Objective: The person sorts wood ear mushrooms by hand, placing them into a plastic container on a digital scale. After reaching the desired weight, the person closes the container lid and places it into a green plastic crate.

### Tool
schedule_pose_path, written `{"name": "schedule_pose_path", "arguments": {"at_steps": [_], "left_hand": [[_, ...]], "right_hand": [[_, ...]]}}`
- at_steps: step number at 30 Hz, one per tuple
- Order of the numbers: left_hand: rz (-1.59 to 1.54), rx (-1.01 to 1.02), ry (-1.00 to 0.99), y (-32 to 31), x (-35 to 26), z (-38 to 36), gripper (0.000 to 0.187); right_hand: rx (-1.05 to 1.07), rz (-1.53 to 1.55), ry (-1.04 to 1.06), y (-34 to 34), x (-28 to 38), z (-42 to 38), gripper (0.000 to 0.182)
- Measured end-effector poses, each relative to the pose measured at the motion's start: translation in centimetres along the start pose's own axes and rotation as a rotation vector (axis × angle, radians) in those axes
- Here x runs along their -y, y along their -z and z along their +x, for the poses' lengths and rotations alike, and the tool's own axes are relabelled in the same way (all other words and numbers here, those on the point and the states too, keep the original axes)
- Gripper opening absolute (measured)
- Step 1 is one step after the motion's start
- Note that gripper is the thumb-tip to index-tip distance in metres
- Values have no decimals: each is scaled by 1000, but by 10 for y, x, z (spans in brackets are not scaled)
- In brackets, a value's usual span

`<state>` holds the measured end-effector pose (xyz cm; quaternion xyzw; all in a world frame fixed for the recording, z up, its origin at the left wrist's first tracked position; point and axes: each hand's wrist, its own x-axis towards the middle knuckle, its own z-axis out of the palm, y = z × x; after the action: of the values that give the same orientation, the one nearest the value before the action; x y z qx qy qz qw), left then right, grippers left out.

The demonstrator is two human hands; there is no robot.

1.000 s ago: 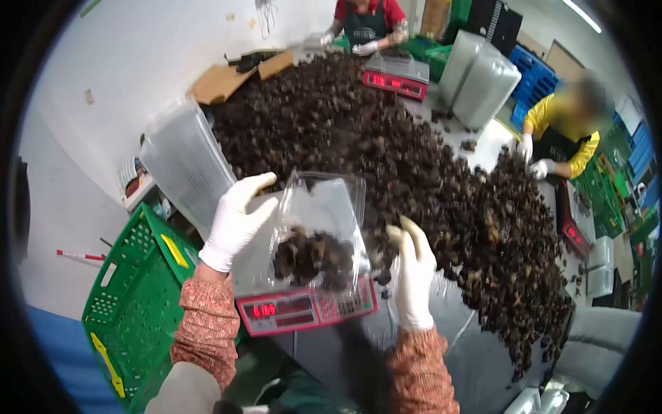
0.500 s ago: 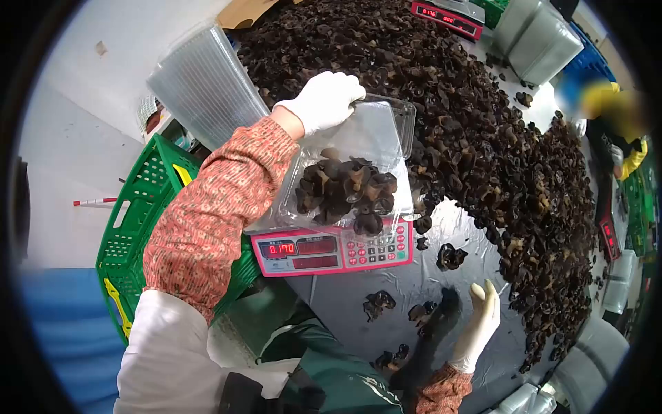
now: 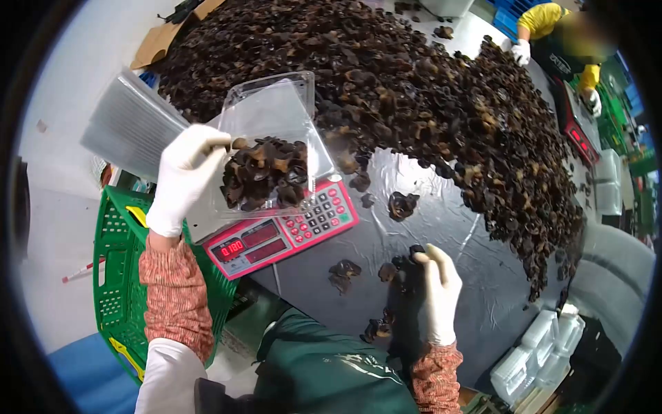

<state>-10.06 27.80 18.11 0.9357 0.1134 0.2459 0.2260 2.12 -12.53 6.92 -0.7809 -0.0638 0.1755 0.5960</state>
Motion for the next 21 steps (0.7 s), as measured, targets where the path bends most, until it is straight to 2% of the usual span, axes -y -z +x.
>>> {"name": "schedule_pose_path", "arguments": {"at_steps": [2,3,4,6,8,9,12,14,16,18,20,21], "left_hand": [[141,88,-44,-15,19,-25,22],[63,77,10,-14,15,-29,25],[-11,67,63,-10,11,-31,27],[-125,50,144,-2,1,-34,32],[-206,30,194,5,-6,-32,34],[-202,24,195,6,-6,-33,34],[-127,-14,176,11,-14,-46,32],[-133,-112,185,12,-23,-59,30],[-147,-186,194,10,-31,-75,28],[-165,-231,212,5,-38,-93,27],[-127,-189,222,-1,-43,-111,25],[-211,-148,315,-6,-53,-119,24]], "right_hand": [[106,-126,5,-13,9,-11,28],[142,-283,195,-23,-1,-13,27],[264,-521,441,-26,-1,-15,33],[441,-601,484,-50,6,-27,40],[409,-722,550,-74,4,-35,47],[386,-796,553,-82,0,-36,45],[311,-763,610,-92,-23,-28,34],[292,-593,544,-90,-29,-20,15],[257,-413,437,-85,-36,-12,12],[233,-298,233,-77,-35,-9,14],[224,-83,8,-69,-37,-5,15],[259,7,-115,-66,-21,-5,14]]}}
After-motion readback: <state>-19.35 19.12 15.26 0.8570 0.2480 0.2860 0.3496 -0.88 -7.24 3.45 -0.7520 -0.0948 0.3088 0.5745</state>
